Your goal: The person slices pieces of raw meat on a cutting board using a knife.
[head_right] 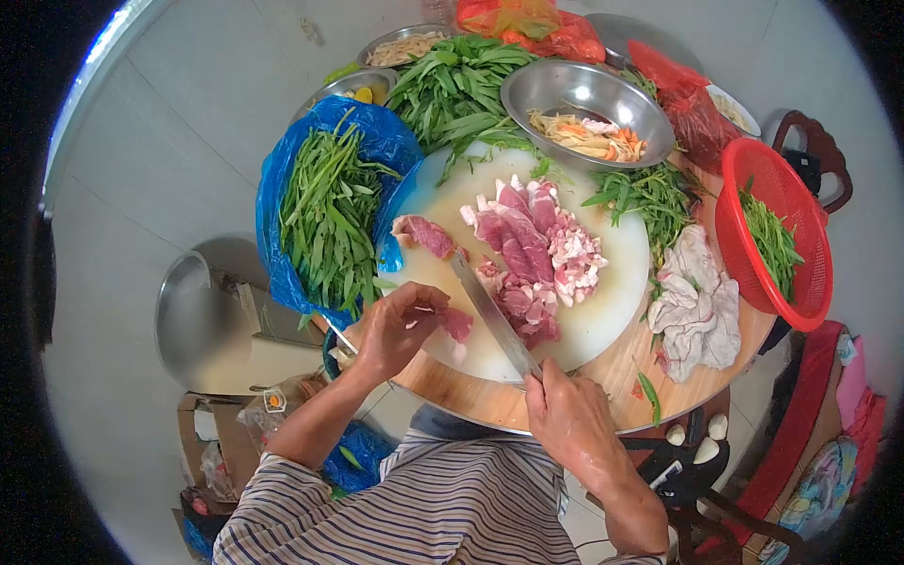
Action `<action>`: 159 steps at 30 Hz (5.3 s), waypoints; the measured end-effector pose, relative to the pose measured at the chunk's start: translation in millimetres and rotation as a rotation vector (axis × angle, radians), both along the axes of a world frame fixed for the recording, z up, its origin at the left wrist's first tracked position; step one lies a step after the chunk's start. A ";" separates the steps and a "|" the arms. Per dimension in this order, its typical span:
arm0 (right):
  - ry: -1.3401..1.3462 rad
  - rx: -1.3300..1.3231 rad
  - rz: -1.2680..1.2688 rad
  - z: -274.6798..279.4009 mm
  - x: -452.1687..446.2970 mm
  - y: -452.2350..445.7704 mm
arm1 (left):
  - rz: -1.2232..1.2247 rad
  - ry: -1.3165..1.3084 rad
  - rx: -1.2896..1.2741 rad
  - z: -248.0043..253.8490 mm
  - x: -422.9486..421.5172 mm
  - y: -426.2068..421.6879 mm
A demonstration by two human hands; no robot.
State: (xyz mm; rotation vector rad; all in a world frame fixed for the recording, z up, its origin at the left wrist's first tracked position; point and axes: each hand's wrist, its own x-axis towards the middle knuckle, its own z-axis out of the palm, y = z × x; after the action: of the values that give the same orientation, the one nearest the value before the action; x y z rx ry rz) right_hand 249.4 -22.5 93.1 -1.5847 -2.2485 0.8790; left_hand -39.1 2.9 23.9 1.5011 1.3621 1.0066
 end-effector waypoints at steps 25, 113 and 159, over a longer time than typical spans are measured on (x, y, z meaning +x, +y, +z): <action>-0.063 -0.007 0.049 12.3 -9.6 -0.9 | -0.279 0.541 0.528 20.8 -18.2 -30.4; -0.142 0.084 0.105 7.4 -44.4 31.7 | -0.326 0.526 0.662 2.6 2.9 -16.5; -0.127 0.130 0.242 4.4 -66.8 41.8 | -0.225 0.442 0.632 -8.9 3.0 -24.4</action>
State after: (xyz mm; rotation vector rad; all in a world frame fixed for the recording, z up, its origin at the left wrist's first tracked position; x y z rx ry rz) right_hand 182.6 19.3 97.5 -1.3673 -2.5699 0.6884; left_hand -36.1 -21.5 15.0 2.4055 1.1697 1.0499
